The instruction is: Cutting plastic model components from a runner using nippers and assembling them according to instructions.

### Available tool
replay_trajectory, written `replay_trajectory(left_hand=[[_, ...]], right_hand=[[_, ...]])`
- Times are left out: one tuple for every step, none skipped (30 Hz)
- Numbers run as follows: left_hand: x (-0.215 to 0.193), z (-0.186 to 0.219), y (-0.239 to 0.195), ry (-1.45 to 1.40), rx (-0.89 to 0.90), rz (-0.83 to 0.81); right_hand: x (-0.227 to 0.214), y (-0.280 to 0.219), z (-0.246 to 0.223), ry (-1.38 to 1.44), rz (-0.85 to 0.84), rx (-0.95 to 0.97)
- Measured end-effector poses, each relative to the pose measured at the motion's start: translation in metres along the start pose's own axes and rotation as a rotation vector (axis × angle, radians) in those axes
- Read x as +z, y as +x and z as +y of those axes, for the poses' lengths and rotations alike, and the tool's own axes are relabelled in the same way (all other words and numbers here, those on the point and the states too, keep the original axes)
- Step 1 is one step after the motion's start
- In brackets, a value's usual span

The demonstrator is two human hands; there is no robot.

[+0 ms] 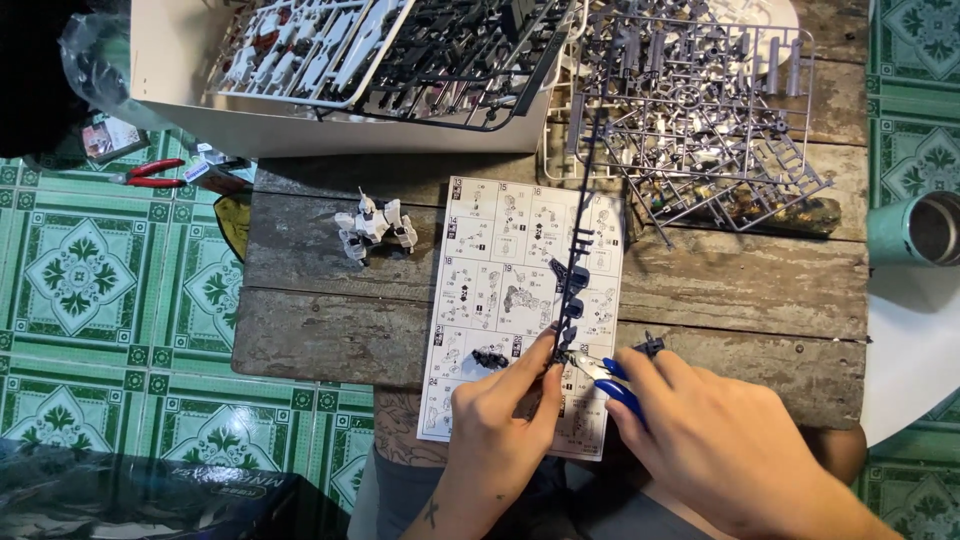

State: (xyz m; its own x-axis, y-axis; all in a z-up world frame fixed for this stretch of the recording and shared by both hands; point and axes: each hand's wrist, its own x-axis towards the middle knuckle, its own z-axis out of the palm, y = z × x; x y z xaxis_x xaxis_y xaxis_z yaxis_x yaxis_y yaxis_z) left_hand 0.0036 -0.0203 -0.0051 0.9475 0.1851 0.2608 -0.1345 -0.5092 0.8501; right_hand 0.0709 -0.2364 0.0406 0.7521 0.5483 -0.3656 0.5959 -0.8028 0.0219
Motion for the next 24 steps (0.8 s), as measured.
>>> replay_trajectory(left_hand=[[0.0,0.001,0.001,-0.002,0.004,-0.002],[0.001,0.002,0.001,-0.011,-0.001,0.035],[0.001,0.004,0.001,-0.018,-0.01,0.076],[0.0,0.003,0.002,-0.017,-0.01,0.078],[-0.001,0.002,0.001,-0.016,-0.031,0.071],[-0.002,0.001,0.001,-0.015,-0.053,0.064],[-0.003,0.002,0.001,-0.015,-0.049,0.063],[-0.004,0.004,0.002,-0.051,-0.084,0.069],[-0.005,0.005,0.002,-0.086,-0.118,0.077],[-0.008,0.007,0.003,-0.085,-0.113,0.077],[-0.012,0.01,0.005,-0.175,-0.219,0.008],[-0.015,0.013,0.006,-0.265,-0.323,-0.062],[-0.016,0.016,0.008,-0.264,-0.318,-0.061],[-0.017,0.018,0.01,-0.374,-0.43,-0.11],[-0.018,0.022,0.012,-0.484,-0.546,-0.159],[-0.019,0.024,0.013,-0.482,-0.543,-0.158],[-0.02,0.025,0.015,-0.545,-0.553,-0.189],[-0.02,0.027,0.017,-0.607,-0.562,-0.22],[-0.018,0.025,0.016,-0.604,-0.557,-0.221],[-0.016,0.024,0.015,-0.605,-0.591,-0.227],[-0.013,0.022,0.014,-0.606,-0.623,-0.233],[-0.013,0.021,0.014,-0.603,-0.615,-0.233],[-0.012,0.021,0.014,-0.595,-0.583,-0.242],[-0.012,0.02,0.014,-0.586,-0.551,-0.251]], right_hand=[[-0.003,-0.003,0.006,0.0,0.002,0.004],[-0.006,-0.006,0.011,0.188,-0.14,0.021],[-0.009,-0.008,0.017,0.376,-0.282,0.032],[-0.006,-0.01,0.026,0.375,-0.282,0.03],[-0.003,-0.013,0.033,0.492,-0.247,-0.019],[0.001,-0.017,0.041,0.609,-0.209,-0.069],[0.006,-0.017,0.043,0.609,-0.206,-0.067],[0.011,-0.017,0.044,0.528,-0.103,0.051],[0.015,-0.017,0.046,0.448,0.003,0.165],[0.022,-0.014,0.047,0.449,0.009,0.165],[0.029,-0.011,0.049,0.309,0.15,0.208],[0.036,-0.007,0.051,0.17,0.291,0.249],[0.042,-0.006,0.053,0.17,0.297,0.249],[0.048,-0.004,0.056,0.132,0.386,0.258],[0.054,-0.003,0.058,0.096,0.471,0.267],[0.058,-0.002,0.059,0.097,0.474,0.266],[0.062,-0.001,0.06,0.129,0.472,0.272],[0.066,0.0,0.061,0.161,0.47,0.278],[0.065,-0.001,0.058,0.162,0.476,0.279],[0.064,-0.001,0.056,0.172,0.477,0.304],[0.063,-0.001,0.054,0.181,0.481,0.328],[0.058,-0.002,0.044,0.182,0.489,0.329],[0.052,-0.002,0.034,0.368,0.635,0.222],[0.046,-0.002,0.025,0.555,0.78,0.109]])
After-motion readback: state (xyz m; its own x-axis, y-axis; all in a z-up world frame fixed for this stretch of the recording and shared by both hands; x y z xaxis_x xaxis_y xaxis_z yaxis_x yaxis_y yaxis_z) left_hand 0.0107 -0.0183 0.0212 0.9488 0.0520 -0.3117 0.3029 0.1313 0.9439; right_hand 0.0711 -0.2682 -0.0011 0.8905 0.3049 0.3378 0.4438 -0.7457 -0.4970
